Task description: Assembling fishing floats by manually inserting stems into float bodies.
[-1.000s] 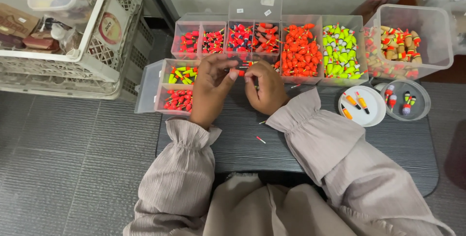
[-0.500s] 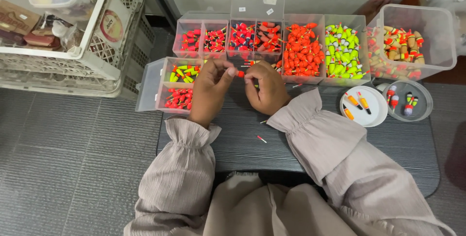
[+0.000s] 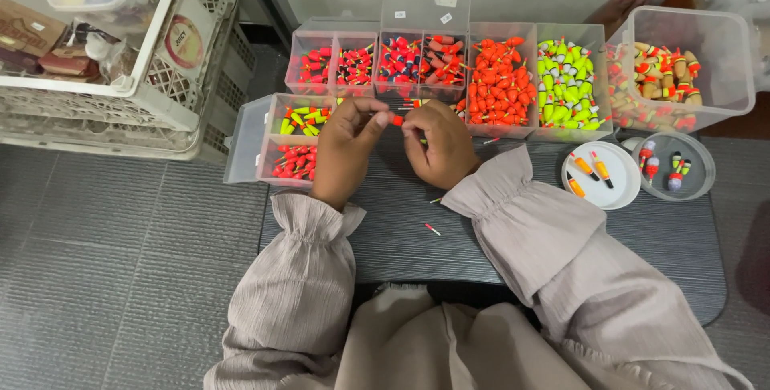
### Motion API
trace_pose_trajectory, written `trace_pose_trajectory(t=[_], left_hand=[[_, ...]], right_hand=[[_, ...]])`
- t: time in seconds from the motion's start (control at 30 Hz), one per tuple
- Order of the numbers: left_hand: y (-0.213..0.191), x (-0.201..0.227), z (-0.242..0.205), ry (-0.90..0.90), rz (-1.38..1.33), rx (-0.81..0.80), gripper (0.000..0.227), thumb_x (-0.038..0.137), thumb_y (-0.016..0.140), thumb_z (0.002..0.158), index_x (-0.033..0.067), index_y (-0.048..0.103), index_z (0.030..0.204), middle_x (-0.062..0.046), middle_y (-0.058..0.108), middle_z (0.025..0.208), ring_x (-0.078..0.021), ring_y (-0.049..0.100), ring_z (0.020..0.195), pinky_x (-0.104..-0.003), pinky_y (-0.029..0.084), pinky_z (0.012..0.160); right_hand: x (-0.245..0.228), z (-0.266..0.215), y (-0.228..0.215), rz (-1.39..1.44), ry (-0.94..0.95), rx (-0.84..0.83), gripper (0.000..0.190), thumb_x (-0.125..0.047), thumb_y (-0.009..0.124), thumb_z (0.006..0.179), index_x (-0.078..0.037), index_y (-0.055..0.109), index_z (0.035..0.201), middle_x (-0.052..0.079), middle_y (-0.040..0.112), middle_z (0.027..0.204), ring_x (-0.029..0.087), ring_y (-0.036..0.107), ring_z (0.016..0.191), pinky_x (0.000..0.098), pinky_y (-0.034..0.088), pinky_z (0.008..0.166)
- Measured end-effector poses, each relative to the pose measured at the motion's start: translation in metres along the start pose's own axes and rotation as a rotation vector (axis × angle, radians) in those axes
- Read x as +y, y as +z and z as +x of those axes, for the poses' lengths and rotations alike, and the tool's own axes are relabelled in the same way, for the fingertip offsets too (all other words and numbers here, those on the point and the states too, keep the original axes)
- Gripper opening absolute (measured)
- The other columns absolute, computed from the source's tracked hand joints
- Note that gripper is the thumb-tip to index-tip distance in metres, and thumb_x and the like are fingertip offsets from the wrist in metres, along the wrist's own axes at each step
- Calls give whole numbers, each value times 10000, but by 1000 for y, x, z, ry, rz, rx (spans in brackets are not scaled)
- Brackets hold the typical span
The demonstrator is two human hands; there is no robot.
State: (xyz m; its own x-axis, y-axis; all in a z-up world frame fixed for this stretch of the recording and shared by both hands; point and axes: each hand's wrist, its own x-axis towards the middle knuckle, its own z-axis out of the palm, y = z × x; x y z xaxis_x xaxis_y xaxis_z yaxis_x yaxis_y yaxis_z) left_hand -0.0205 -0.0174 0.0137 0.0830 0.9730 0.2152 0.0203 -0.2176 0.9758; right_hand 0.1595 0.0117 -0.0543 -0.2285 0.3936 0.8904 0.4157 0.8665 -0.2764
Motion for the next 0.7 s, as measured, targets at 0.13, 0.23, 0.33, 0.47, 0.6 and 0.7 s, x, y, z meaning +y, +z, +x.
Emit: trace_pose_trajectory(t=[0.13,0.23,0.33,0.47,0.6,0.7], left_hand=[[5,9,-1,15,-87,-17,202,80,671,971,46,646,1168,-131,730,1084,-164,659,991,-321,518,904],[4,5,0,72,-165,-1,254,104,619,1013,33,574,1252,-165,696,1156,-191,664,1034,-347,513,942],[4,10,-2,6,-33,32,147,131,623,1014,38,653,1123,-113,719,980,-156,643,928,-334,518,857],[4,26,-4,91,47,140,182,71,658,978,71,651,1159,-120,712,1049,-207,670,995,-362,537,894],[-4,30,-5,177,64,297,170,85,620,1002,119,653,1165,-53,680,1064,-137,640,1012,-314,535,896],[-8,36,-7,246,4,378,121,63,595,1011,102,653,1110,-56,679,966,-124,599,949,-319,506,905]], right_hand=[[2,3,-2,20,1,-4,104,-11,616,954,-52,591,1046,92,620,943,330,635,866,424,544,754],[2,1,-1,-10,-19,-9,134,6,630,942,-53,598,1058,99,627,965,336,642,891,433,546,766],[2,1,-1,-23,-6,-21,131,-30,636,934,-78,621,1055,67,645,960,322,644,893,430,540,795],[8,26,-22,-267,12,-95,101,-113,633,957,-118,661,1053,44,650,925,309,646,887,438,518,815],[23,60,-53,-526,86,-134,151,-80,602,982,-60,656,1121,135,650,859,375,647,856,492,500,804],[32,58,-56,-787,130,-244,242,-189,677,934,-183,685,1176,45,698,912,307,645,993,512,430,907]])
